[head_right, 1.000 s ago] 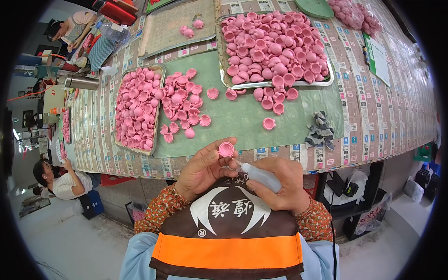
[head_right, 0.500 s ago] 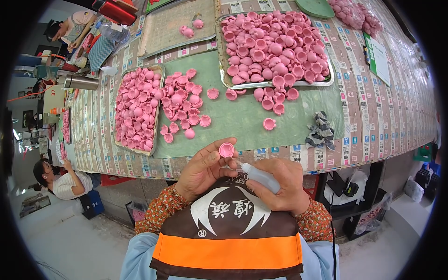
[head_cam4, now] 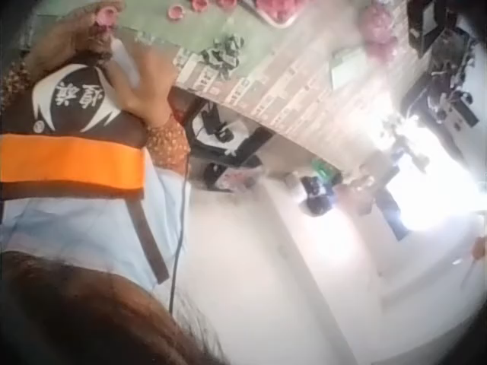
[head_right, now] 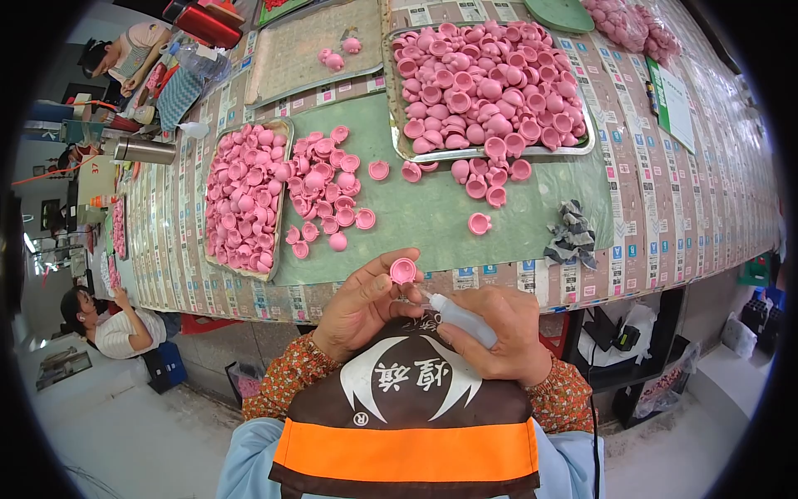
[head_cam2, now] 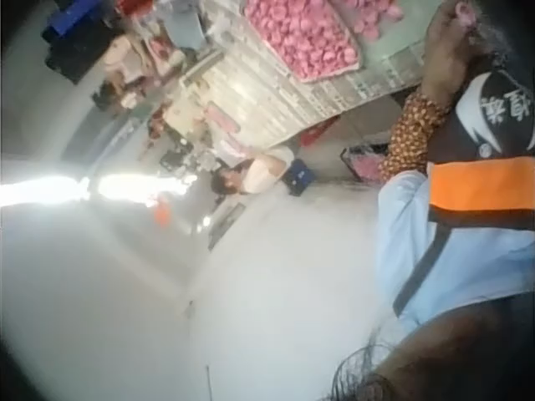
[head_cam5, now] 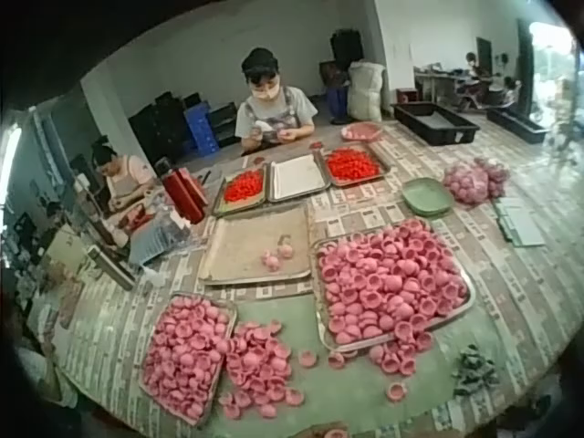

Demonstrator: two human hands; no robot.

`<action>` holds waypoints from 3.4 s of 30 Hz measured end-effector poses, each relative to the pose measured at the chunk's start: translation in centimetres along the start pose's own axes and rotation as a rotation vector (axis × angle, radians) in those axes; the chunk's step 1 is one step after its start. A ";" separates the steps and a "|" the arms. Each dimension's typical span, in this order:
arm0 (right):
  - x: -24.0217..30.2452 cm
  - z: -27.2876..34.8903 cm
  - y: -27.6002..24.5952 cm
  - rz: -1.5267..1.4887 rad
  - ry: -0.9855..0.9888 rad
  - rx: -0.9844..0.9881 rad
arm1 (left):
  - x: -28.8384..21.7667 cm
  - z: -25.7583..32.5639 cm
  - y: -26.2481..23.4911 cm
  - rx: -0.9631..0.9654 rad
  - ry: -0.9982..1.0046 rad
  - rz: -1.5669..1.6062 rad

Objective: The recorder is assembling small pink plastic bowl-shaped components by applying glue from a bottle and joining them together.

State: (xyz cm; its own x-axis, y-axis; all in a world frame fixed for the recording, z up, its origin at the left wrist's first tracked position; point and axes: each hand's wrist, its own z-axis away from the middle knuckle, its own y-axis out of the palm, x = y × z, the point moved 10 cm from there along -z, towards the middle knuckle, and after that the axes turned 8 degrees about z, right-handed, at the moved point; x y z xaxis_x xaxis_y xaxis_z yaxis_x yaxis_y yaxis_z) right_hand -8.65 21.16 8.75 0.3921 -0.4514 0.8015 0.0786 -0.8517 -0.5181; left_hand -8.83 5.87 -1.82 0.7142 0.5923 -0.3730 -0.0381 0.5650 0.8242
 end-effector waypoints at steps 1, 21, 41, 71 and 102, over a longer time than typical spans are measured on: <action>0.0 0.0 0.0 0.000 0.000 0.000 | 0.0 0.0 0.0 0.000 0.000 0.000; 0.0 -0.1 0.1 -0.026 -0.021 -0.008 | 1.8 0.4 0.3 0.018 -0.131 0.152; -3.2 2.0 -0.7 -0.226 0.218 -0.031 | 1.7 0.5 0.3 -0.003 -0.140 0.123; -19.4 5.3 -14.9 0.077 0.419 -0.846 | 2.4 0.4 -0.9 -0.035 -0.137 0.317; 2.2 -0.2 3.6 0.520 -0.230 -0.015 | 2.9 0.1 -0.9 -0.104 -0.102 0.163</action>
State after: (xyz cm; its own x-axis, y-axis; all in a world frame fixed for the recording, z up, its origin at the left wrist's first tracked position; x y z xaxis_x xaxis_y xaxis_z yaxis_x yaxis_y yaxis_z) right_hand -7.67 17.07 8.74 0.5654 -0.7444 0.3553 -0.1911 -0.5372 -0.8215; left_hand -6.69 6.98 -3.62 0.7595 0.6225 -0.1886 -0.2270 0.5254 0.8200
